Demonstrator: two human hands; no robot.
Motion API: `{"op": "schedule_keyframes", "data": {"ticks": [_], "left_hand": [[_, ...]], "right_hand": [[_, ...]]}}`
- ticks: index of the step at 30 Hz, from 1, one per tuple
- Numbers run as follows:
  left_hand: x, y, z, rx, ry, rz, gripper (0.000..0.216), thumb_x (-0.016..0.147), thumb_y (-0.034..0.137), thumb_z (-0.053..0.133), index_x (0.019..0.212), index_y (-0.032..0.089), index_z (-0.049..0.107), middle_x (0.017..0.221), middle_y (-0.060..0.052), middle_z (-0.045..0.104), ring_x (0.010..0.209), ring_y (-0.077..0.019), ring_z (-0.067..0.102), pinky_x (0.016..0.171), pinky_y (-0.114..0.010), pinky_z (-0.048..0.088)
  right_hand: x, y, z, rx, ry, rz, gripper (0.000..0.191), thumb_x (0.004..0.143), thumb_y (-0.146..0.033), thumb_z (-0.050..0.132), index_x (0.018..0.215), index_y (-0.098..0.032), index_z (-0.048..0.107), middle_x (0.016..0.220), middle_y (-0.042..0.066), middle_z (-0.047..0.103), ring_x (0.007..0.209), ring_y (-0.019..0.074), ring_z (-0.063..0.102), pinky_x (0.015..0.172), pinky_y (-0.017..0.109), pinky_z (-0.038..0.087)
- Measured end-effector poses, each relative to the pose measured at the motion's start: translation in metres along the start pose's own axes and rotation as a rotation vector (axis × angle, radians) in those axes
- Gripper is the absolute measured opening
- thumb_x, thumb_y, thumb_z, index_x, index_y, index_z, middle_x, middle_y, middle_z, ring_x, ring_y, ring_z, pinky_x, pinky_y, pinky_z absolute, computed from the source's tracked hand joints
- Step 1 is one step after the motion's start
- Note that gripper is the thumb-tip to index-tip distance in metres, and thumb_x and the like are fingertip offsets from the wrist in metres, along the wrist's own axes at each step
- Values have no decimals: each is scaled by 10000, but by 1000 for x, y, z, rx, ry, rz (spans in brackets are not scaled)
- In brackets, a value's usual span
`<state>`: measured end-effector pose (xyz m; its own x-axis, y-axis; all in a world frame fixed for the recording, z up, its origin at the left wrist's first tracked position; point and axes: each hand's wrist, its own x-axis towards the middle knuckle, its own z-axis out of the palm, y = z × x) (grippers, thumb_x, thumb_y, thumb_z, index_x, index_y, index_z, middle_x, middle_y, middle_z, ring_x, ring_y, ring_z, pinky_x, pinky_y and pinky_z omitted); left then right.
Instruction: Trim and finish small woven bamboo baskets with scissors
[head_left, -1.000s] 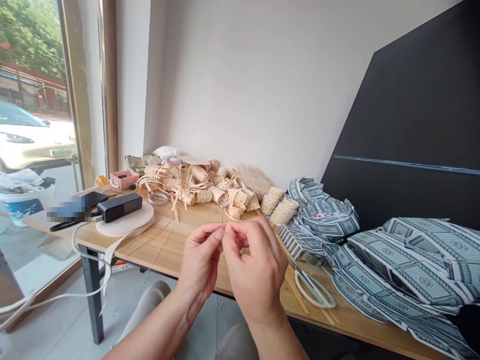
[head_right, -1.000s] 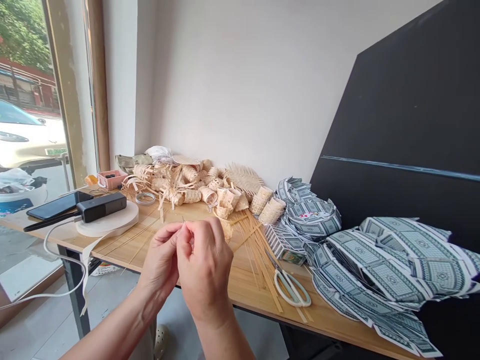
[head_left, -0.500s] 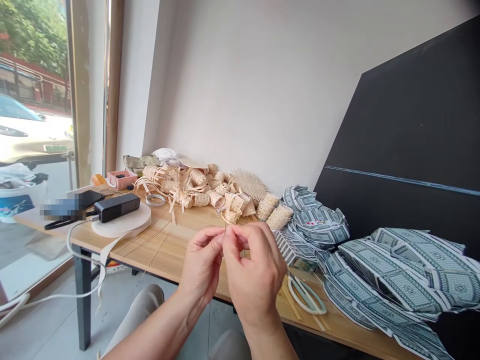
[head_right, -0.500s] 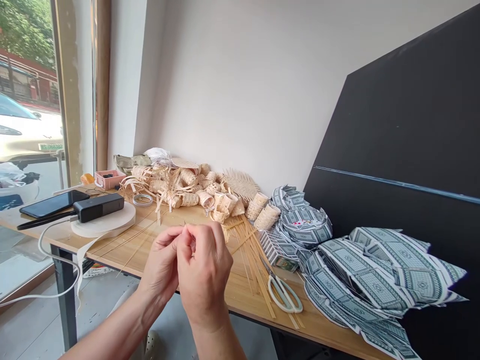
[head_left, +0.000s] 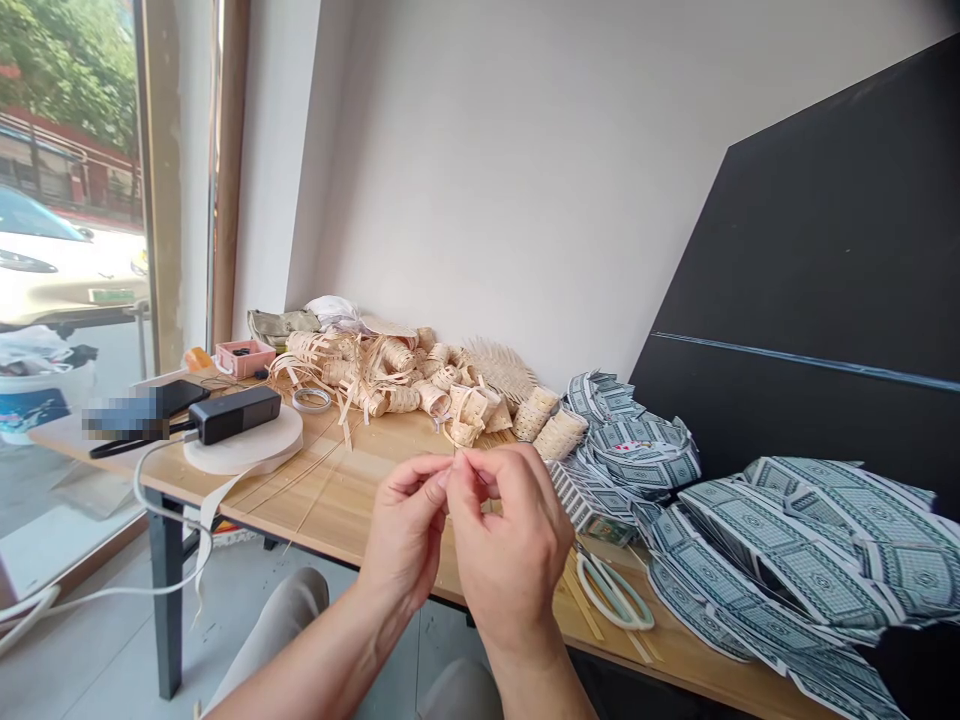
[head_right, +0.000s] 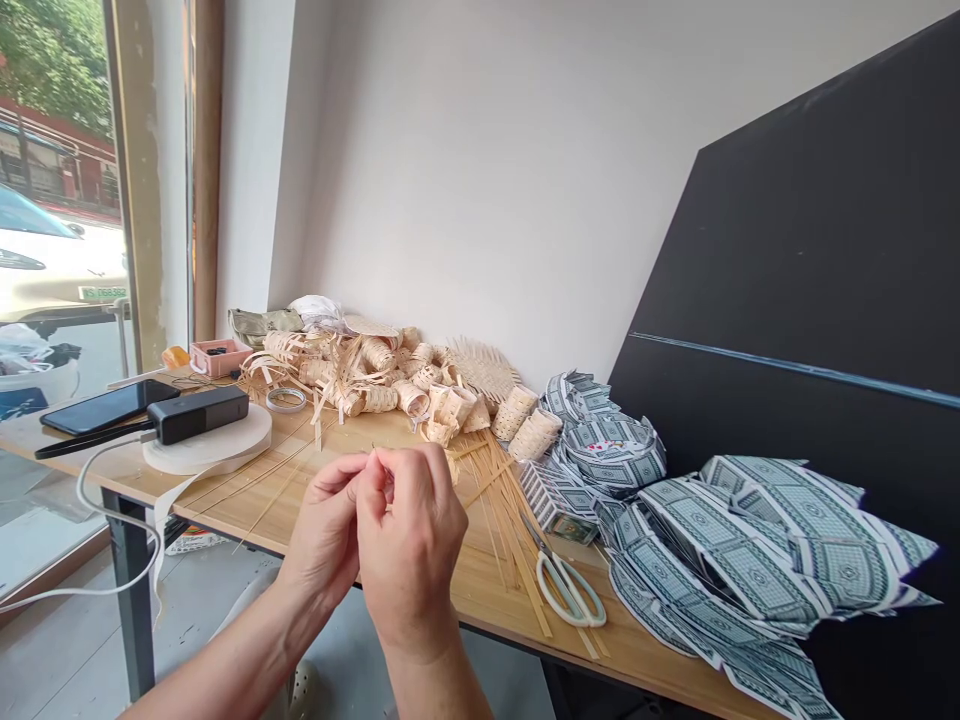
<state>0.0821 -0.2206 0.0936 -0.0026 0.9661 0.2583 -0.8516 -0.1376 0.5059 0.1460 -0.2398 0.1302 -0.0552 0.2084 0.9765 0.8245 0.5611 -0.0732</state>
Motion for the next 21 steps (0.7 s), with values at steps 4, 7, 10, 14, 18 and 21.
{"op": "schedule_keyframes", "data": {"ticks": [4,7,10,14,18,21], "left_hand": [[0,0,0,-4,-13,-1,144,581,248,789,683,172,721,585,-2,658,537,-78,562,549,-171,451],[0,-1,0,6,-20,1,135,588,245,785,685,174,723,596,-3,664,545,-76,561,553,-168,445],[-1,-1,-1,40,-11,14,139,588,258,784,685,177,727,593,-5,655,565,-90,565,599,-196,465],[-1,2,-4,227,-13,153,131,630,285,757,704,179,736,661,-22,642,684,-137,588,668,-236,476],[2,8,-8,573,-43,447,65,709,231,692,739,207,744,639,-17,607,647,-125,550,612,-216,454],[4,13,-9,775,-77,668,125,729,165,658,784,238,743,621,-11,612,607,-119,541,568,-208,442]], "right_hand": [[-1,1,1,5,-1,8,124,820,-78,502,759,-186,512,686,4,555,622,121,548,539,218,444],[-2,2,1,14,-1,12,124,818,-71,507,757,-179,516,686,8,556,626,119,546,544,216,443],[-1,2,0,25,-1,17,121,819,-74,510,749,-173,523,679,8,556,604,116,535,537,220,443],[-1,3,-1,124,-5,87,126,827,-83,512,747,-176,541,683,-2,561,595,107,535,523,211,456],[-3,9,1,372,-11,275,106,819,-121,541,733,-177,568,685,-8,572,626,111,558,527,204,474],[-8,12,4,584,-14,461,95,819,-190,559,725,-178,569,662,-13,576,577,110,559,486,202,471]]}}
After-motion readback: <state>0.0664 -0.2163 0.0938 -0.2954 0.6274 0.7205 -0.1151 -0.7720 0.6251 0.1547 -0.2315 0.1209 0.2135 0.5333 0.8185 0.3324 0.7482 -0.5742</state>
